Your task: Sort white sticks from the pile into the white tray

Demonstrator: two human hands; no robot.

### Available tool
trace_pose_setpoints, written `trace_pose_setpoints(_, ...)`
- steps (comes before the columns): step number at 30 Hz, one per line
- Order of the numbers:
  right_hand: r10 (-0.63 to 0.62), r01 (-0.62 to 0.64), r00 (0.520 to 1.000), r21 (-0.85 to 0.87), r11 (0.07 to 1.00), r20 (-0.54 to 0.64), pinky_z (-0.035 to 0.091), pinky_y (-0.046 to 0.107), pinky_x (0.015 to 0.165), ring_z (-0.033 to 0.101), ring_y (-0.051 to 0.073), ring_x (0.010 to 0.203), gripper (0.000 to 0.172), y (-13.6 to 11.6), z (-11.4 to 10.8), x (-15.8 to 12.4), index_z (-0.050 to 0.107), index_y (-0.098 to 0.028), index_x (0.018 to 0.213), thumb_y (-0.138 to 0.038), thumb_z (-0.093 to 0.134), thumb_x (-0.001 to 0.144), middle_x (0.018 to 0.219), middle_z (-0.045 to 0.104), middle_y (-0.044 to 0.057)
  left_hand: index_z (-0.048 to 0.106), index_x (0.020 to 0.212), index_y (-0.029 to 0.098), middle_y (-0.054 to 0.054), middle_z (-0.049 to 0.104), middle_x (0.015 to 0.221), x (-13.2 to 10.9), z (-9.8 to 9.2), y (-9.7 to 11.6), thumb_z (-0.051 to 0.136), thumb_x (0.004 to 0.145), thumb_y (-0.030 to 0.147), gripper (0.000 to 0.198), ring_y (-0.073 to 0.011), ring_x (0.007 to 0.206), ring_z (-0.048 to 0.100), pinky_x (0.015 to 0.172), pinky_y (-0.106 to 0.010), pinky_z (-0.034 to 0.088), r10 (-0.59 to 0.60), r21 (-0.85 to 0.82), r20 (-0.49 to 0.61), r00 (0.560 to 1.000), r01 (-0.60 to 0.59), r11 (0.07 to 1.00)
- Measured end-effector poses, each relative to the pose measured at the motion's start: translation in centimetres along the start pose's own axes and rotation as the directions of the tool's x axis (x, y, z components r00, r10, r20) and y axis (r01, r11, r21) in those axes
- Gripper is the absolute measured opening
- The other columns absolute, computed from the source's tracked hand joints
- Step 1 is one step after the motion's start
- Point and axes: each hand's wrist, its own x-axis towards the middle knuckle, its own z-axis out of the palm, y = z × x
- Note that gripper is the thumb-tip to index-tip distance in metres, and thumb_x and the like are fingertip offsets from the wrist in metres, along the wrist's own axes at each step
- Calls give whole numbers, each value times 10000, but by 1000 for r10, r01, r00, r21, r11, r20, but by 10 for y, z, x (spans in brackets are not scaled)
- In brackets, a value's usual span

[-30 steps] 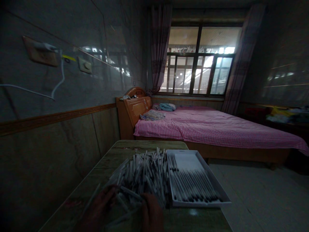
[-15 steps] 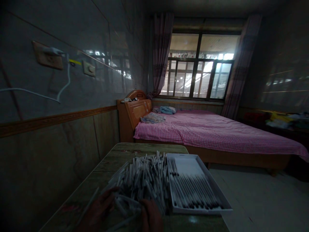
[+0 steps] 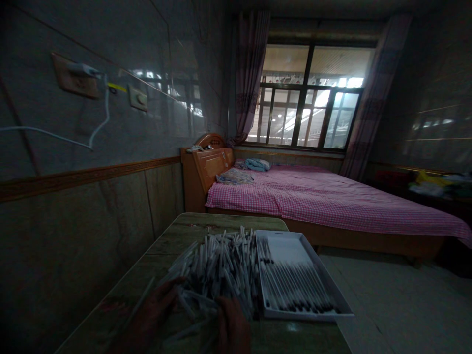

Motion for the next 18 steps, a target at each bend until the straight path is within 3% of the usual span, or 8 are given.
trace_pose_setpoints(7,-19,19,1000,11,1000,6,588,313,814,747,231,917,508,6,2,0,769,-263,1039,-603,393,1019,971,783,86,794,960,213,50,620,594,-5,11,3,893,563,547,528,-106,558,539,556,-228,442,-42,-140,2,999,42,989)
trace_pose_setpoints(13,-61,64,998,-147,987,25,614,365,750,758,283,894,534,14,7,-4,786,-292,1045,-599,349,1022,974,791,109,824,875,223,-43,778,849,-12,18,10,925,468,567,542,-213,794,697,757,-325,569,-54,-170,-46,997,45,984)
trace_pose_setpoints(18,-121,155,986,-375,914,111,595,349,616,751,286,735,478,8,8,-4,786,-327,1013,-588,386,1008,892,784,97,824,842,211,-78,803,862,-15,23,8,915,463,595,547,-270,867,735,797,-377,591,-40,-235,-84,996,20,972)
